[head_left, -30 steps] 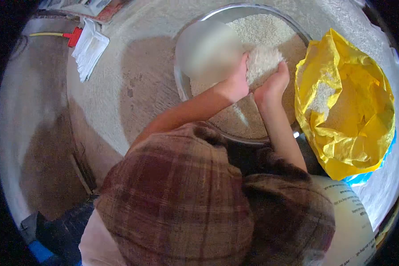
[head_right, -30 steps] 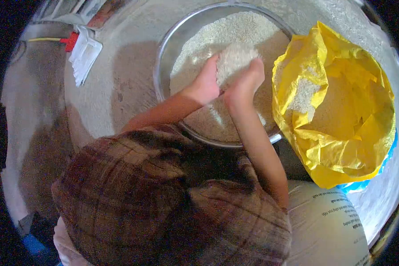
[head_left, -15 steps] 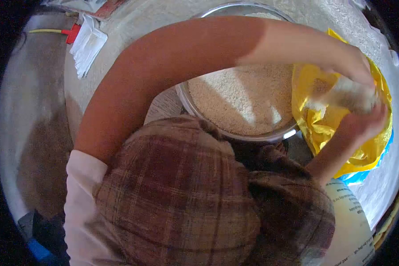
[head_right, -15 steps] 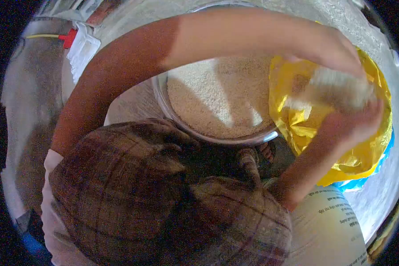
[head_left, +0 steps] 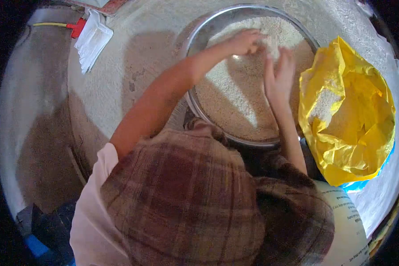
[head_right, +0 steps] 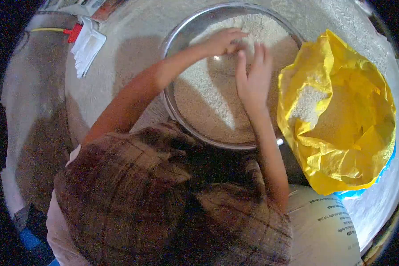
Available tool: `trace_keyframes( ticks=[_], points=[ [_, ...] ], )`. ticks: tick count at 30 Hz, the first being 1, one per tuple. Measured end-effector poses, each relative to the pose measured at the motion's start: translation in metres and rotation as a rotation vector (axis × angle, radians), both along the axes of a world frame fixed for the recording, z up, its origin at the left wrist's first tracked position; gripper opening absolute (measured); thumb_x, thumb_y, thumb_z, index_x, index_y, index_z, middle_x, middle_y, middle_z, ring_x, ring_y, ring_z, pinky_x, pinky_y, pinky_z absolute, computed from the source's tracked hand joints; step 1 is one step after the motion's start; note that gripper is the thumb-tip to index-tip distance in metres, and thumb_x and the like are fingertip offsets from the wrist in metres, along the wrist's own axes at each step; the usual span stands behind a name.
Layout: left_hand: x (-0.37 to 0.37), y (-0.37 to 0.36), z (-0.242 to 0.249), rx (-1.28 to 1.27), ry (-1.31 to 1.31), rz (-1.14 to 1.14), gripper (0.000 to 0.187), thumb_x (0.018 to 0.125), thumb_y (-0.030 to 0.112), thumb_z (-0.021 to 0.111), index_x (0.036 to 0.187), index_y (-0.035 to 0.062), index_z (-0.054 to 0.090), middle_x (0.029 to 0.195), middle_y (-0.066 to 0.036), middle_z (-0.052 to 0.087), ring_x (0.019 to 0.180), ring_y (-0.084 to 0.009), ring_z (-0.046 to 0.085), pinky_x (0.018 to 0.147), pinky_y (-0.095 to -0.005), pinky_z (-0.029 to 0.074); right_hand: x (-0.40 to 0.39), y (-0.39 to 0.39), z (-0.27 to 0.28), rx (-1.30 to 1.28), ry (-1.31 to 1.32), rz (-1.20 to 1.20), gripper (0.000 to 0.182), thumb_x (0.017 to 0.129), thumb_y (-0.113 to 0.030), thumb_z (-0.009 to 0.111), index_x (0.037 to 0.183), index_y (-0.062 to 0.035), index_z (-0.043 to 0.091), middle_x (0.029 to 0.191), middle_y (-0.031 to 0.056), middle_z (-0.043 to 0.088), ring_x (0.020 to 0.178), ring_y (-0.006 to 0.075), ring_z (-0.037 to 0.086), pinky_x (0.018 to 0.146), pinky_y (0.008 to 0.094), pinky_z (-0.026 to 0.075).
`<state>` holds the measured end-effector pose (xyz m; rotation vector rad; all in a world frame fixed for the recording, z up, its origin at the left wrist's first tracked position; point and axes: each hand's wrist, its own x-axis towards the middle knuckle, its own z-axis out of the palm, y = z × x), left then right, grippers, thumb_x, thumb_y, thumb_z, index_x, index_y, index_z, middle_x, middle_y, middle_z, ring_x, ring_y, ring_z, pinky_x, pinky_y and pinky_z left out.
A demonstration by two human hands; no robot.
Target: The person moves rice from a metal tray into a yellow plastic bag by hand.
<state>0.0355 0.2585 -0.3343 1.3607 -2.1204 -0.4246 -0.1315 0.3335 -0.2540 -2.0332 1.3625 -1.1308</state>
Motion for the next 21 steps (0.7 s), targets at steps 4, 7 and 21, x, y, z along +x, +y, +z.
trace_keyframes(
  ticks=[4,7,21],
  points=[
    [-0.006,0.049,0.000,0.201,0.117,0.173,0.039,0.074,0.032,0.049,0.100,0.0039,0.049,0.102,-0.015,0.046,0.095,-0.0251,0.044,0.081,-0.0311,0.035,0.005,0.000,-0.056,0.243,-0.003,-0.020,0.049,0.082,-0.031,0.034,0.111,0.0077,0.034,0.116,0.0237,0.031,0.107,0.0361,0.030,0.093,0.0368,0.020],
    [-0.014,0.072,0.004,0.517,0.427,0.283,0.042,0.074,0.033,0.050,0.101,0.0009,0.048,0.102,-0.012,0.047,0.095,-0.0225,0.045,0.080,-0.0299,0.035,0.005,0.005,-0.071,0.168,-0.127,0.013,0.048,0.082,-0.030,0.032,0.110,0.0085,0.034,0.117,0.0223,0.032,0.109,0.0329,0.030,0.093,0.0352,0.020],
    [-0.080,0.102,0.070,0.848,2.120,0.128,0.037,0.082,0.027,0.029,0.103,0.0008,0.046,0.102,-0.011,0.050,0.093,-0.0222,0.049,0.085,-0.0324,0.035,0.006,0.011,0.014,1.055,-1.478,-0.077,0.036,0.083,-0.028,0.027,0.103,-0.0028,0.044,0.102,0.0104,0.048,0.096,0.0224,0.044,0.085,0.0350,0.032]
  ],
)
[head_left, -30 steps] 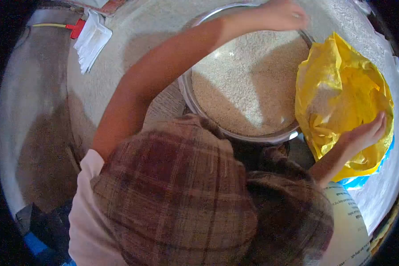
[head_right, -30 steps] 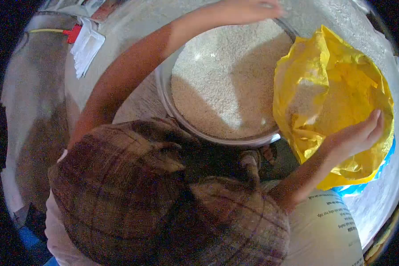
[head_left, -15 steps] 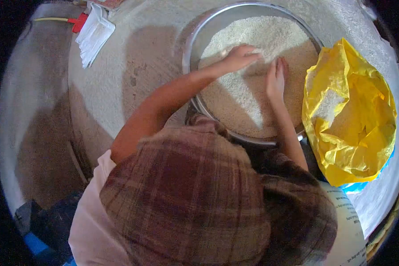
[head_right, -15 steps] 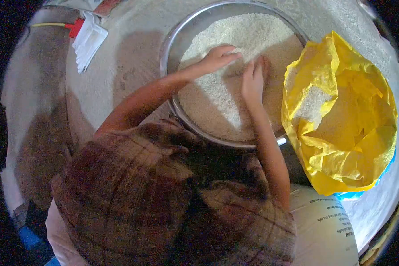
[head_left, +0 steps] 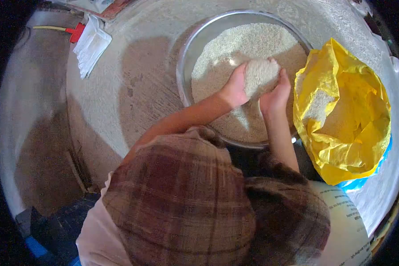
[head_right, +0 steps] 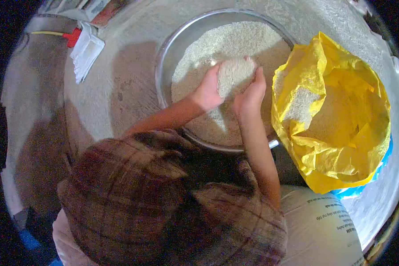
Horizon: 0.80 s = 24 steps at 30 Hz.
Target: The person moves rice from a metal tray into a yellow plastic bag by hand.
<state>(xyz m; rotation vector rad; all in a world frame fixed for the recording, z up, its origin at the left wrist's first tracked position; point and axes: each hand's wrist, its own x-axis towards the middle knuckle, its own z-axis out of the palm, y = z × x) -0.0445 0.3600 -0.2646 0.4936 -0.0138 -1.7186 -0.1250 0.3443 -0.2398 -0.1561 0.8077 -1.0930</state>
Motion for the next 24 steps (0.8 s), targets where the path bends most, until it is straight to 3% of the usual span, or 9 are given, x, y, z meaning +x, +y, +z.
trace_keyframes(
  ticks=[3,8,12,15,16,18,20,22,24],
  points=[
    [-0.008,-0.005,0.056,0.092,-0.046,0.044,0.036,0.082,0.024,0.029,0.102,-0.0002,0.046,0.102,-0.012,0.050,0.094,-0.0230,0.048,0.086,-0.0327,0.034,-0.001,-0.008,0.037,-0.080,-0.069,-0.037,0.036,0.083,-0.027,0.025,0.102,-0.0029,0.044,0.101,0.0106,0.047,0.096,0.0225,0.044,0.085,0.0362,0.032],
    [-0.032,-0.037,0.113,-0.168,-0.080,-0.040,0.025,0.077,0.018,0.033,0.084,0.0003,0.050,0.081,-0.010,0.055,0.078,-0.0230,0.053,0.075,-0.0324,0.042,-0.028,-0.017,0.100,-0.303,-0.065,-0.154,0.035,0.082,-0.023,0.025,0.100,-0.0006,0.046,0.099,0.0113,0.048,0.094,0.0233,0.044,0.084,0.0366,0.033],
    [-0.082,-0.081,0.132,-0.362,-0.231,-0.487,0.024,0.075,0.022,0.039,0.076,0.0004,0.050,0.077,-0.010,0.054,0.071,-0.0211,0.054,0.069,-0.0320,0.044,-0.078,-0.023,0.133,-0.568,0.504,-0.480,0.036,0.079,-0.018,0.031,0.105,0.0043,0.041,0.105,0.0161,0.045,0.099,0.0258,0.041,0.089,0.0368,0.028],
    [-0.075,-0.083,0.143,-0.948,-1.533,-0.326,0.025,0.072,0.029,0.046,0.077,0.0067,0.057,0.082,-0.012,0.054,0.079,-0.0232,0.052,0.071,-0.0356,0.040,-0.129,-0.026,0.123,-0.674,1.095,-0.676,0.038,0.078,-0.022,0.038,0.105,0.0039,0.041,0.105,0.0161,0.044,0.096,0.0252,0.043,0.084,0.0349,0.033],
    [-0.063,-0.084,0.138,-0.940,-1.531,-0.323,0.025,0.072,0.029,0.046,0.077,0.0067,0.057,0.082,-0.012,0.054,0.079,-0.0232,0.052,0.071,-0.0356,0.040,-0.142,-0.025,0.119,-0.716,1.309,-0.690,0.040,0.077,-0.024,0.040,0.106,0.0042,0.040,0.104,0.0151,0.043,0.096,0.0242,0.043,0.081,0.0336,0.036],
    [-0.029,-0.098,0.110,-1.301,-1.891,0.200,0.026,0.071,0.030,0.048,0.080,0.0080,0.058,0.085,-0.014,0.053,0.082,-0.0252,0.050,0.072,-0.0344,0.040,-0.145,-0.018,0.118,-0.671,1.326,-0.713,0.041,0.077,-0.024,0.041,0.106,0.0046,0.040,0.104,0.0160,0.043,0.095,0.0244,0.043,0.081,0.0334,0.036],
    [0.016,-0.094,0.078,-0.999,-2.004,0.060,0.028,0.071,0.031,0.050,0.084,0.0083,0.058,0.084,-0.012,0.053,0.084,-0.0258,0.049,0.075,-0.0344,0.039,-0.138,-0.013,0.110,-0.677,1.344,-0.777,0.041,0.078,-0.026,0.041,0.103,0.0054,0.043,0.099,0.0174,0.045,0.091,0.0252,0.045,0.079,0.0331,0.037],
    [0.071,-0.093,0.028,-0.964,-2.231,0.023,0.031,0.075,0.031,0.048,0.093,0.0071,0.055,0.098,-0.013,0.050,0.093,-0.0260,0.047,0.080,-0.0331,0.036,-0.129,-0.012,0.090,-0.885,1.601,-0.571,0.031,0.079,-0.022,0.042,0.099,0.0005,0.048,0.099,0.0120,0.047,0.089,0.0221,0.046,0.076,0.0306,0.038],
    [0.113,-0.076,-0.028,-0.834,-2.404,0.028,0.032,0.075,0.033,0.048,0.095,0.0089,0.054,0.105,-0.014,0.046,0.098,-0.0289,0.042,0.085,-0.0353,0.032,-0.082,-0.002,0.067,-0.803,1.378,-0.347,0.027,0.079,-0.021,0.043,0.094,0.0000,0.051,0.096,0.0099,0.049,0.090,0.0208,0.046,0.076,0.0287,0.037]
  ],
)
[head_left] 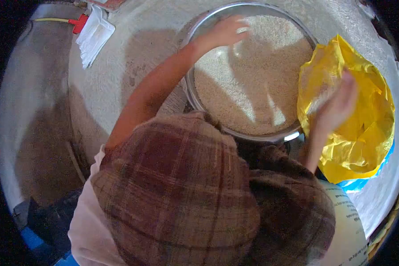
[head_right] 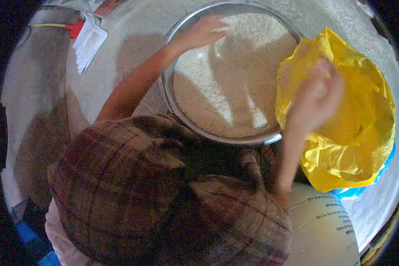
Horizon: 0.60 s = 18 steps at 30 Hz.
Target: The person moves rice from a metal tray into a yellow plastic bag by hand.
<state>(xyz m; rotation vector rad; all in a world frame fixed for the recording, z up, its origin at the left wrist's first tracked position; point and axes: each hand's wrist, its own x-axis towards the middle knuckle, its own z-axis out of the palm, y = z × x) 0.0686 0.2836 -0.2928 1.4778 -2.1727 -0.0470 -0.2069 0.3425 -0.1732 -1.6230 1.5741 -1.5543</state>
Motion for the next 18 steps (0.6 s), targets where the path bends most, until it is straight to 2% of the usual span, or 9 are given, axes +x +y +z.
trace_keyframes(
  ticks=[3,4,6,11,13,15,16,17,18],
  points=[
    [0.015,0.040,-0.029,0.132,-0.090,-0.031,0.031,0.075,0.031,0.048,0.094,0.0078,0.054,0.106,-0.015,0.045,0.099,-0.0311,0.041,0.087,-0.0373,0.030,0.049,0.013,-0.042,-0.005,0.322,0.355,0.036,0.079,-0.026,0.044,0.099,0.0039,0.046,0.101,0.0198,0.045,0.096,0.0298,0.041,0.083,0.0352,0.031],
    [0.002,0.055,-0.031,0.122,-0.074,0.135,0.029,0.076,0.030,0.047,0.092,0.0071,0.055,0.103,-0.015,0.047,0.096,-0.0301,0.043,0.085,-0.0368,0.032,0.060,0.015,-0.072,-0.037,0.445,0.403,0.039,0.078,-0.026,0.043,0.101,0.0056,0.043,0.103,0.0239,0.042,0.099,0.0340,0.039,0.086,0.0379,0.029],
    [-0.010,0.066,-0.031,0.118,-0.061,0.294,0.027,0.076,0.028,0.047,0.090,0.0064,0.055,0.101,-0.014,0.049,0.094,-0.0292,0.045,0.082,-0.0363,0.034,0.070,0.026,-0.117,0.387,0.316,0.440,0.048,0.079,-0.031,0.039,0.107,0.0087,0.037,0.111,0.0280,0.034,0.104,0.0388,0.033,0.088,0.0403,0.027],
    [-0.037,0.081,-0.033,0.553,0.616,0.345,0.030,0.072,0.029,0.049,0.085,0.0018,0.055,0.082,-0.019,0.052,0.080,-0.0259,0.050,0.069,-0.0317,0.038,0.078,0.028,-0.126,0.393,0.298,0.389,0.047,0.080,-0.030,0.035,0.108,0.0084,0.037,0.111,0.0274,0.035,0.104,0.0381,0.033,0.089,0.0375,0.025],
    [-0.051,0.083,-0.035,0.606,0.717,0.376,0.030,0.074,0.028,0.049,0.086,0.0008,0.054,0.084,-0.016,0.054,0.081,-0.0235,0.050,0.067,-0.0298,0.038,0.079,0.022,-0.128,0.528,-0.094,0.388,0.042,0.081,-0.026,0.034,0.105,0.0072,0.041,0.107,0.0236,0.042,0.103,0.0332,0.038,0.089,0.0354,0.026],
    [-0.070,0.089,-0.026,0.726,1.232,0.532,0.028,0.075,0.025,0.049,0.091,0.0027,0.053,0.087,-0.007,0.054,0.084,-0.0147,0.048,0.074,-0.0279,0.037,0.092,0.025,-0.144,0.540,-0.248,0.296,0.039,0.080,-0.025,0.034,0.103,0.0058,0.043,0.104,0.0208,0.045,0.101,0.0303,0.040,0.088,0.0347,0.027],
    [-0.074,0.087,-0.025,0.832,1.491,0.518,0.031,0.076,0.025,0.047,0.099,0.0043,0.049,0.096,-0.008,0.052,0.090,-0.0176,0.047,0.078,-0.0290,0.036,0.099,0.024,-0.146,0.552,-0.403,0.206,0.036,0.080,-0.023,0.033,0.101,0.0044,0.046,0.101,0.0180,0.048,0.099,0.0274,0.043,0.087,0.0341,0.028],
    [-0.075,0.087,-0.023,0.831,1.488,0.517,0.031,0.076,0.025,0.047,0.099,0.0043,0.049,0.096,-0.008,0.052,0.090,-0.0176,0.047,0.078,-0.0290,0.036,0.101,0.021,-0.148,0.551,-0.406,0.206,0.036,0.080,-0.023,0.033,0.101,0.0044,0.046,0.101,0.0180,0.048,0.099,0.0274,0.043,0.087,0.0341,0.028],
    [-0.077,0.088,-0.022,1.028,1.877,0.392,0.033,0.078,0.027,0.043,0.101,0.0044,0.048,0.098,-0.009,0.051,0.091,-0.0194,0.047,0.081,-0.0306,0.036,0.101,0.020,-0.149,0.619,-0.697,0.253,0.036,0.080,-0.023,0.032,0.100,0.0026,0.046,0.099,0.0164,0.049,0.097,0.0261,0.044,0.085,0.0340,0.030]
  ],
)
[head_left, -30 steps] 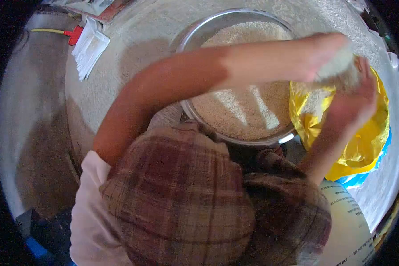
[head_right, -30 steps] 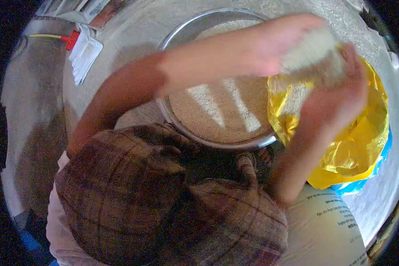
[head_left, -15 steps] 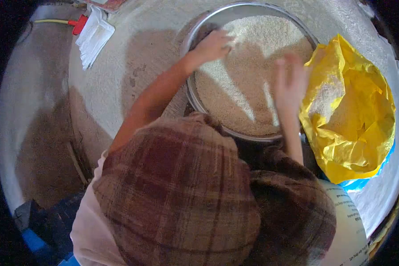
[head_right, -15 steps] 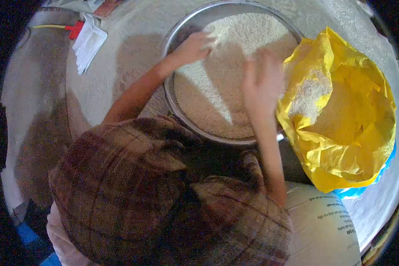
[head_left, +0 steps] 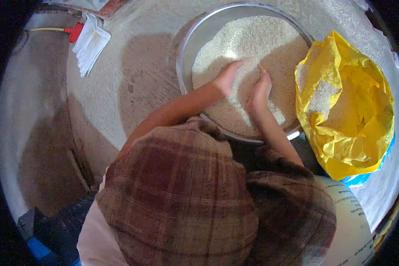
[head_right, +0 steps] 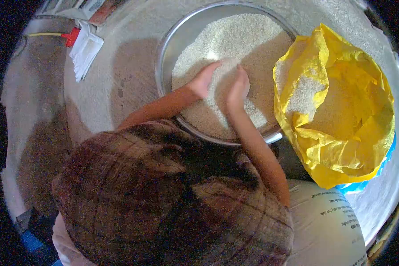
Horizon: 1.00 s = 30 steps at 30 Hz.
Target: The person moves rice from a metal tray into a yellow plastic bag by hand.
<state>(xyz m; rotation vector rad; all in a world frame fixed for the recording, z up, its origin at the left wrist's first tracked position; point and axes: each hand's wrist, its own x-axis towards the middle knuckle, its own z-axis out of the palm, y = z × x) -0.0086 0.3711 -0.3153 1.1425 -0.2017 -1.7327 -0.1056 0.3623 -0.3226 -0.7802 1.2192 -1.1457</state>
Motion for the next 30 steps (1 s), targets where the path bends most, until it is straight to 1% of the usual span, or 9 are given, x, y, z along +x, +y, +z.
trace_keyframes(
  ticks=[1,4,7,13,22,24,25,27,30],
  points=[
    [-0.004,0.001,0.006,0.052,0.436,0.000,0.034,0.079,0.028,0.039,0.102,0.0046,0.047,0.100,-0.010,0.051,0.093,-0.0211,0.047,0.083,-0.0321,0.035,0.000,-0.001,0.005,0.097,-0.281,-0.016,0.035,0.081,-0.024,0.031,0.100,0.0008,0.047,0.098,0.0147,0.050,0.095,0.0248,0.046,0.084,0.0340,0.032],
    [-0.022,0.002,0.017,-0.004,0.506,0.079,0.037,0.081,0.029,0.032,0.103,0.0037,0.047,0.104,-0.011,0.049,0.096,-0.0244,0.046,0.086,-0.0346,0.033,-0.004,-0.006,0.025,0.367,-0.582,-0.095,0.035,0.081,-0.025,0.028,0.099,-0.0013,0.046,0.095,0.0126,0.050,0.091,0.0246,0.048,0.081,0.0342,0.036],
    [-0.037,-0.005,0.034,-0.078,0.435,0.109,0.037,0.081,0.028,0.029,0.103,0.0026,0.047,0.104,-0.011,0.049,0.095,-0.0241,0.047,0.086,-0.0353,0.034,-0.010,-0.007,0.061,0.336,-0.701,-0.138,0.037,0.081,-0.026,0.026,0.099,-0.0007,0.045,0.095,0.0126,0.050,0.088,0.0243,0.049,0.079,0.0343,0.038],
    [-0.050,-0.026,0.116,-0.289,0.341,0.173,0.033,0.078,0.025,0.032,0.092,0.0024,0.051,0.090,-0.011,0.055,0.085,-0.0236,0.051,0.078,-0.0334,0.039,-0.019,-0.031,0.121,0.140,-0.648,-0.145,0.035,0.080,-0.025,0.026,0.096,-0.0012,0.046,0.095,0.0124,0.050,0.089,0.0244,0.049,0.081,0.0363,0.037],
    [-0.137,-0.090,0.170,-0.383,0.466,-0.323,0.022,0.071,0.020,0.042,0.076,0.0027,0.055,0.071,-0.010,0.056,0.067,-0.0201,0.056,0.064,-0.0321,0.045,-0.115,-0.051,0.201,-0.264,-0.254,-0.390,0.035,0.080,-0.024,0.028,0.101,0.0004,0.043,0.101,0.0111,0.048,0.095,0.0232,0.045,0.085,0.0370,0.032],
    [-0.138,-0.091,0.174,-0.847,-0.458,-0.673,0.021,0.068,0.020,0.047,0.075,0.0033,0.057,0.071,-0.008,0.057,0.063,-0.0198,0.056,0.060,-0.0307,0.045,-0.136,-0.052,0.197,-0.296,-0.083,-0.511,0.037,0.080,-0.027,0.031,0.104,0.0000,0.041,0.103,0.0120,0.046,0.097,0.0247,0.044,0.086,0.0373,0.031],
    [-0.133,-0.093,0.172,-0.850,-0.454,-0.668,0.021,0.068,0.020,0.047,0.075,0.0033,0.057,0.071,-0.008,0.057,0.063,-0.0198,0.056,0.060,-0.0307,0.045,-0.150,-0.050,0.189,-0.316,-0.003,-0.505,0.037,0.079,-0.027,0.033,0.104,-0.0003,0.041,0.103,0.0122,0.045,0.096,0.0247,0.043,0.086,0.0369,0.031],
    [-0.106,-0.099,0.161,-1.080,-1.144,-0.659,0.030,0.073,0.029,0.048,0.088,0.0040,0.055,0.074,-0.007,0.057,0.069,-0.0132,0.053,0.063,-0.0276,0.042,-0.167,-0.043,0.180,-0.337,0.077,-0.494,0.038,0.079,-0.028,0.036,0.105,-0.0005,0.040,0.103,0.0124,0.045,0.096,0.0246,0.043,0.086,0.0366,0.031],
    [-0.068,-0.096,0.127,-0.744,-0.966,-0.409,0.026,0.073,0.027,0.049,0.087,0.0061,0.055,0.077,-0.003,0.054,0.068,-0.0125,0.049,0.060,-0.0268,0.041,-0.181,-0.040,0.167,-0.343,0.280,-0.713,0.037,0.078,-0.026,0.040,0.104,0.0000,0.041,0.104,0.0122,0.043,0.097,0.0233,0.041,0.087,0.0348,0.030]
  ],
)
